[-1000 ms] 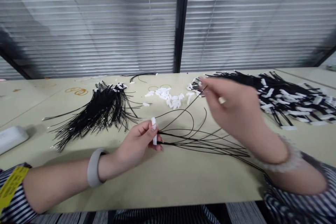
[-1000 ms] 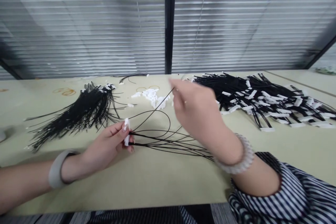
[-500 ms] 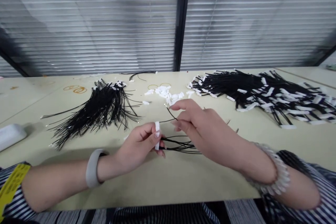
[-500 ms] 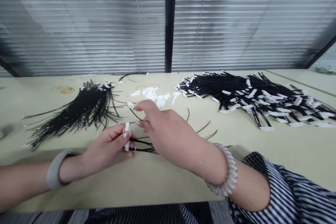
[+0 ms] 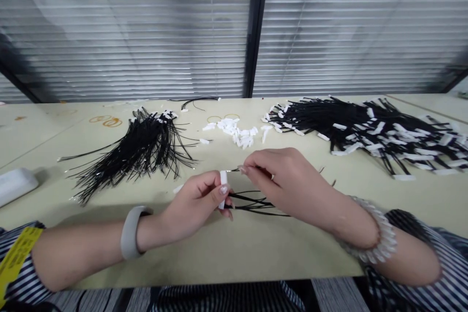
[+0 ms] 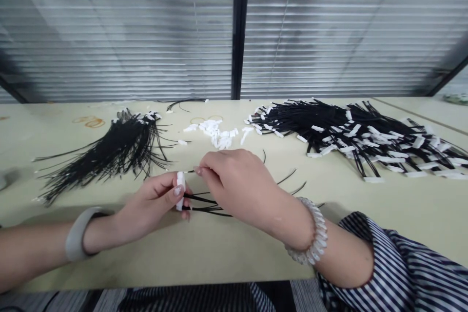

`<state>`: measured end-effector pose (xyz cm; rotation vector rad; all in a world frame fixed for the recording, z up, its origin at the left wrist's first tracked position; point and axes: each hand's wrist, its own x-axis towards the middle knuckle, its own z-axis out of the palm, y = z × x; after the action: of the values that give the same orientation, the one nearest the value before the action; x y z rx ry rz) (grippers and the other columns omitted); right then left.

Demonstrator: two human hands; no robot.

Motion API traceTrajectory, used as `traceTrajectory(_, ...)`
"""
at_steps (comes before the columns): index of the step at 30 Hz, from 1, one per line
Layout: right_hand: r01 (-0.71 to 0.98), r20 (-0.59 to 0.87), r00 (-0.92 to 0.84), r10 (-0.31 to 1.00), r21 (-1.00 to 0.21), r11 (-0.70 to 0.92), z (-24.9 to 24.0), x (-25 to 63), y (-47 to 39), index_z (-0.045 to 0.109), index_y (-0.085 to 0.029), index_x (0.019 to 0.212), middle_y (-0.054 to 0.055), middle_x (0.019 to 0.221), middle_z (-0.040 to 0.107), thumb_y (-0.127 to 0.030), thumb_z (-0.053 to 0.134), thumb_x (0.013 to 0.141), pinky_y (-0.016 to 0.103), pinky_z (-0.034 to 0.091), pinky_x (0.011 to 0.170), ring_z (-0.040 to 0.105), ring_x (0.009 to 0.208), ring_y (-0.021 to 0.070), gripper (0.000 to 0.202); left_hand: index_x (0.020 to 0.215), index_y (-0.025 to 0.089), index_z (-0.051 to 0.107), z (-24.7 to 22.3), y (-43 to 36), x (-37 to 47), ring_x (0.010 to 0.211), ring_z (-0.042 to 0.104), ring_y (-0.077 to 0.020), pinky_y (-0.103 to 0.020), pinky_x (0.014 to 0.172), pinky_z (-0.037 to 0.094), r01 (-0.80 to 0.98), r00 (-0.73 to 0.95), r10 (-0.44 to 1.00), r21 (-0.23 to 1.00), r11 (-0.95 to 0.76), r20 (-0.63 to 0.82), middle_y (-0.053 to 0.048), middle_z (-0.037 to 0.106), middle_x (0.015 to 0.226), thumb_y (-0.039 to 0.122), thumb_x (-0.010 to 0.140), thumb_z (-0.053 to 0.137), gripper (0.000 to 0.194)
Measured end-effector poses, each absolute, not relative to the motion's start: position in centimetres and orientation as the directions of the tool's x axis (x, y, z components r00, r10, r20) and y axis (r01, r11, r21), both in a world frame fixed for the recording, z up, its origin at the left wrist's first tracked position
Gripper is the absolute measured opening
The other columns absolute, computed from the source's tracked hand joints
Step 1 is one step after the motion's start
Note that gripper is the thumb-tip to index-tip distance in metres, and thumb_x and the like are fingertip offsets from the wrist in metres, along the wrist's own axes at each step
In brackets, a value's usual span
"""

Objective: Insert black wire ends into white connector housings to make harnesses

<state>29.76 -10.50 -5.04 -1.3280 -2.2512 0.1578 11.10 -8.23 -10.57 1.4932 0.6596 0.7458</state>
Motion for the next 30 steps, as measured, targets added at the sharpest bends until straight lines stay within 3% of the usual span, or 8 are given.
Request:
traceTrajectory(13, 0.769, 0.348, -0.387, 0.854, -0.390, 0.507, -5.1, 29.7, -10.6, 0.054, -0.017, 0.072, -0.004, 0.063, 0.056, -0.020, 0.044, 0.084, 0.020, 0.030, 0.055, 0.044, 0.056, 0.0061, 0.016, 0.071, 0.014, 0.048, -10.4, -8.3, 11.3, 0.058, 0.059, -0.0072, -0.020, 0.057, 0.047, 0.028, 0.637, 0.770, 0.996, -0.080, 0.043, 0.004, 0.053, 0.066, 0.031, 0.084, 0.048, 0.022)
traceTrajectory(22, 0.826, 0.340, -0.414, 0.845, -0.251, 0.506, -5.9, 29.0, -10.4, 0.055, -0.016, 0.075, -0.001, 0.067, 0.058, -0.019, 0.040, 0.085, 0.023, 0.031, 0.056, 0.047, 0.059, 0.0090, 0.018, 0.069, 0.014, 0.048, -10.1, -8.4, 11.3, 0.057, 0.058, -0.0088, -0.021, 0.055, 0.046, 0.095, 0.669, 0.743, 0.992, -0.078, -0.006, 0.003, 0.053, 0.064, 0.032, 0.084, 0.048, 0.023)
traceTrajectory(26, 0.812, 0.370, -0.419, 0.829, -0.255, 0.525, -5.9, 29.4, -10.2, 0.055, -0.017, 0.077, -0.001, 0.070, 0.059, -0.022, 0.040, 0.086, 0.022, 0.034, 0.056, 0.049, 0.061, 0.0094, 0.018, 0.069, 0.014, 0.048, -10.3, -8.2, 11.3, 0.056, 0.058, -0.0081, -0.021, 0.056, 0.047, 0.026, 0.665, 0.747, 1.000, -0.016, -0.006, 0.003, 0.054, 0.064, 0.032, 0.083, 0.049, 0.023)
traceTrajectory(30, 0.832, 0.492, -0.389, 0.779, -0.176, 0.527, -5.3, 31.2, -9.3, 0.055, -0.016, 0.096, 0.004, 0.087, 0.059, -0.027, 0.052, 0.082, 0.025, 0.038, 0.068, 0.052, 0.077, 0.0133, 0.018, 0.074, 0.014, 0.052, -10.6, -7.7, 11.1, 0.054, 0.059, -0.0080, -0.021, 0.056, 0.048, -0.145, 0.645, 0.764, 0.982, 0.120, 0.002, 0.003, 0.056, 0.063, 0.032, 0.081, 0.054, 0.020)
